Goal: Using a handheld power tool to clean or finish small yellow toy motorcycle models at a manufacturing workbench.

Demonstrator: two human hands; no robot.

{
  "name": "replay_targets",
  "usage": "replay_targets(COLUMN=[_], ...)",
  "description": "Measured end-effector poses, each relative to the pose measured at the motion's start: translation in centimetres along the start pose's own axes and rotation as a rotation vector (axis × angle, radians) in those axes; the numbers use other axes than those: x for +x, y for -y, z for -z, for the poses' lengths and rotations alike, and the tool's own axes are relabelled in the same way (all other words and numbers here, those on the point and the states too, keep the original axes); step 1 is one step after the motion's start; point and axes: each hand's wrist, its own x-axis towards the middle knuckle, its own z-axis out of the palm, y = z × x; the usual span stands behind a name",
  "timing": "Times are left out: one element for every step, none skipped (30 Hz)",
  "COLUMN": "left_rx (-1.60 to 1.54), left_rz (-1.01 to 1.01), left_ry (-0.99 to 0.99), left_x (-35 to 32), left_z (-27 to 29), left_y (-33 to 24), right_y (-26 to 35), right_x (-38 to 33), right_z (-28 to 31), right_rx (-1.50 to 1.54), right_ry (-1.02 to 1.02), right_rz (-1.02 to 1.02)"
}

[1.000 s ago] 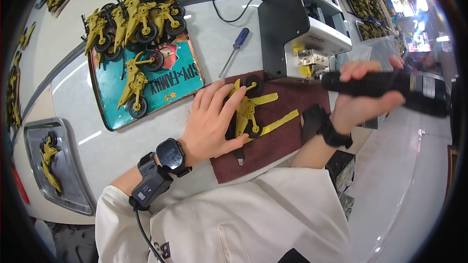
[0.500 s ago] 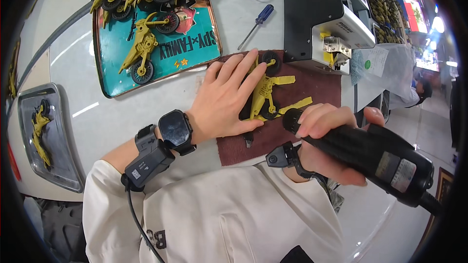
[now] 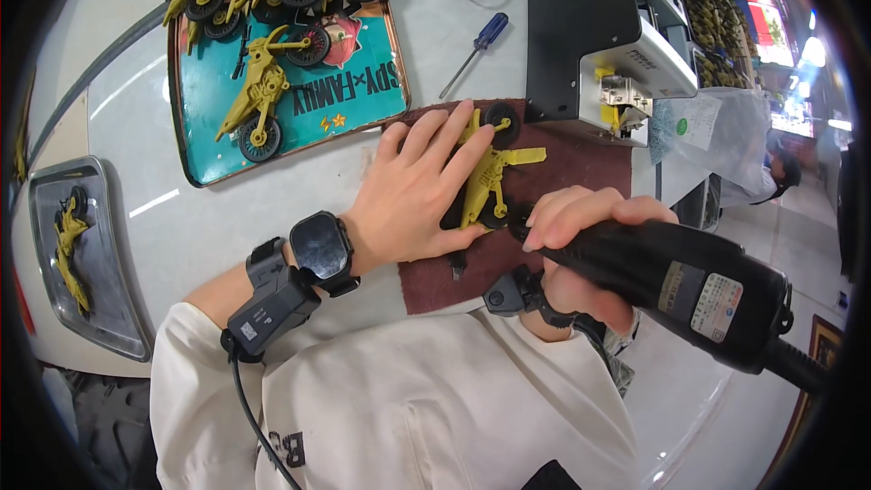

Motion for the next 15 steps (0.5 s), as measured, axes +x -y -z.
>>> replay_targets(left_rx=[0.001, 0.004, 0.007, -0.007, -0.021, -0.016, -0.014, -0.012, -0.011, -0.010, -0.009, -0.007, -0.009, -0.013, -0.011], left_rz=[0.007, 0.015, 0.020, 0.010, 0.002, 0.003, -0.001, -0.005, -0.016, -0.011, -0.006, -0.005, -0.007, -0.010, 0.001], left_ry=[0.007, 0.014, 0.008, 0.005, 0.001, 0.001, 0.004, 0.006, 0.007, 0.005, 0.002, 0.000, -0.002, -0.004, -0.006], left_x=[-0.1, -0.1, -0.2, 0.0, 0.1, -0.1, 0.0, 0.1, 0.3, 0.2, 0.2, 0.1, 0.0, 0.0, -0.1], left_z=[0.0, 0.0, 0.0, 0.1, 0.2, 0.2, 0.2, 0.1, 0.0, 0.1, 0.1, 0.1, 0.0, 0.0, 0.0], left_y=[0.1, 0.2, 0.4, 0.1, -0.1, -0.2, -0.2, -0.2, -0.3, -0.3, -0.3, -0.2, -0.2, -0.2, -0.2], right_y=[-0.1, -0.1, 0.5, 1.1, 1.7, 2.1, 2.7, 3.1, 2.7, 1.9, 1.3, 0.4, 0.0, -0.1, 0.1], right_x=[-0.1, -0.1, -0.3, 0.3, 1.2, 2.2, 3.4, 4.4, 5.4, 6.6, 7.5, 7.7, 7.8, 7.7, 7.4], right_z=[0.0, 0.0, 1.3, 2.2, 2.9, 3.7, 4.4, 5.2, 6.2, 6.4, 6.6, 6.8, 6.8, 6.6, 6.3], right_rx=[0.050, 0.101, 0.252, 0.165, 0.078, 0.015, -0.065, -0.206, -0.276, -0.451, -0.628, -0.597, -0.565, -0.527, -0.519], right_ry=[-0.043, -0.086, -0.043, -0.132, -0.219, -0.319, -0.422, -0.559, -0.657, -0.706, -0.752, -0.732, -0.709, -0.717, -0.711], right_rz=[0.032, 0.065, 0.046, 0.134, 0.223, 0.261, 0.300, 0.302, 0.307, 0.294, 0.278, 0.177, 0.076, 0.065, 0.060])
